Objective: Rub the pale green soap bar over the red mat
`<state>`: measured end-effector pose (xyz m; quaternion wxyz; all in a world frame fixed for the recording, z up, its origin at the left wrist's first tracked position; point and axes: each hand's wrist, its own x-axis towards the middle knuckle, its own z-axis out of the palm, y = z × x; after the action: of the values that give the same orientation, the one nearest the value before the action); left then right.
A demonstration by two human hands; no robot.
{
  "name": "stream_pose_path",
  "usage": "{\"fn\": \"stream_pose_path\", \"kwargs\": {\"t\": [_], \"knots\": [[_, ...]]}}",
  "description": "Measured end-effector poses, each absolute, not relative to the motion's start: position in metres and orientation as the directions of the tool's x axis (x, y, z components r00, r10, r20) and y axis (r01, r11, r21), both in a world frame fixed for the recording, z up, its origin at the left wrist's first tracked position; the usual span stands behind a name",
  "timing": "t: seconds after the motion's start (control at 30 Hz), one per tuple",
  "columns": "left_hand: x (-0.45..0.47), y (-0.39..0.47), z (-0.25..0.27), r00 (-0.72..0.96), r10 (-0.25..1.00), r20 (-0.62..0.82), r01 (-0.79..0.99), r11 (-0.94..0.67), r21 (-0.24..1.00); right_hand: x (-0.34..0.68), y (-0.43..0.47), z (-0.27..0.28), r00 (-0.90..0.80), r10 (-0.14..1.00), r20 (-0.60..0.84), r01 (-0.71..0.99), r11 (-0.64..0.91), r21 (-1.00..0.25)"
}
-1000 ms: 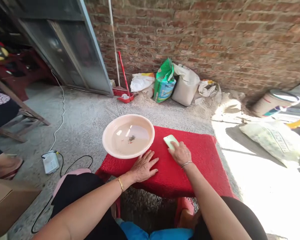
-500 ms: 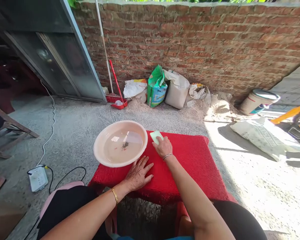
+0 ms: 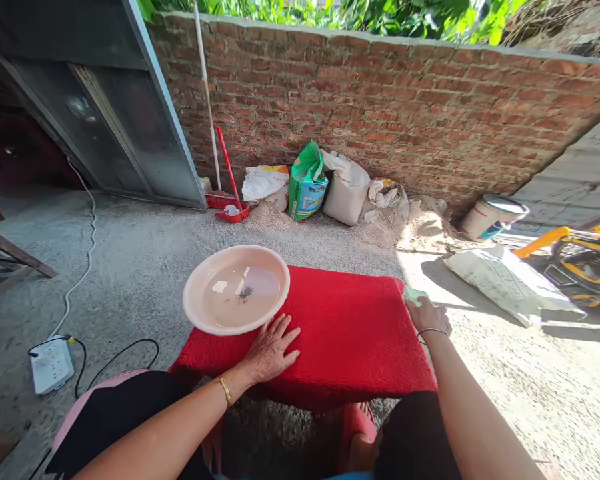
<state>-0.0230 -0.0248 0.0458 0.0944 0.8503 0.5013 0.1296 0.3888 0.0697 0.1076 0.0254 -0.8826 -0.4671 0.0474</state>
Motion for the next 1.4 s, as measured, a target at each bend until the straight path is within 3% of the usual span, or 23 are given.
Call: {"fn": "stream_pose_path", "kwargs": {"t": [0.17,0.27,0.37,0.47,0.6,0.7,0.8,0.9,1.03,1.1,1.17,1.23,1.33,1.4], "knots": [[-0.026,-0.023,0.046,0.467,0.867,0.173,0.832,-0.498,0.245,0.298,0.048,0.103,0.196,0.980,-0.029,0.962,-0.198,-0.189],[-0.028,-0.023,0.047,0.471,0.858,0.205,0.833,-0.509,0.216,0.233,0.038,0.092,-0.084,0.994,0.062,0.991,0.090,-0.101],[-0.029,-0.023,0.047,0.483,0.845,0.231,0.831,-0.525,0.183,0.210,0.032,0.084,-0.224,0.973,0.064,0.973,0.227,-0.050],[-0.031,-0.023,0.046,0.481,0.837,0.261,0.831,-0.530,0.169,0.247,0.036,0.084,-0.119,0.993,0.018,0.992,0.119,-0.045],[-0.030,-0.022,0.046,0.480,0.831,0.282,0.832,-0.533,0.155,0.349,0.039,0.090,0.323,0.942,-0.087,0.938,-0.331,-0.101],[-0.029,-0.021,0.047,0.481,0.835,0.268,0.841,-0.526,0.127,0.391,0.037,0.090,0.504,0.861,-0.071,0.848,-0.509,-0.151],[-0.028,-0.021,0.048,0.483,0.840,0.248,0.852,-0.516,0.089,0.371,0.038,0.090,0.432,0.902,-0.010,0.877,-0.423,-0.229],[-0.028,-0.021,0.049,0.482,0.847,0.226,0.860,-0.506,0.061,0.309,0.044,0.094,0.190,0.980,0.056,0.938,-0.165,-0.306],[-0.028,-0.021,0.051,0.485,0.853,0.194,0.864,-0.501,0.043,0.243,0.053,0.096,-0.130,0.978,0.163,0.954,0.169,-0.247],[-0.028,-0.022,0.052,0.486,0.853,0.191,0.864,-0.502,0.043,0.242,0.058,0.095,-0.193,0.970,0.146,0.950,0.222,-0.221],[-0.027,-0.022,0.053,0.482,0.854,0.195,0.865,-0.499,0.046,0.266,0.063,0.092,-0.112,0.990,0.084,0.966,0.128,-0.226],[-0.027,-0.022,0.054,0.477,0.857,0.195,0.868,-0.494,0.049,0.307,0.067,0.091,0.098,0.995,0.011,0.967,-0.093,-0.237],[-0.026,-0.023,0.055,0.479,0.858,0.185,0.867,-0.495,0.051,0.368,0.069,0.090,0.412,0.910,-0.050,0.870,-0.409,-0.275],[-0.025,-0.023,0.056,0.480,0.859,0.181,0.867,-0.495,0.051,0.387,0.070,0.090,0.498,0.864,-0.071,0.804,-0.491,-0.336]]}}
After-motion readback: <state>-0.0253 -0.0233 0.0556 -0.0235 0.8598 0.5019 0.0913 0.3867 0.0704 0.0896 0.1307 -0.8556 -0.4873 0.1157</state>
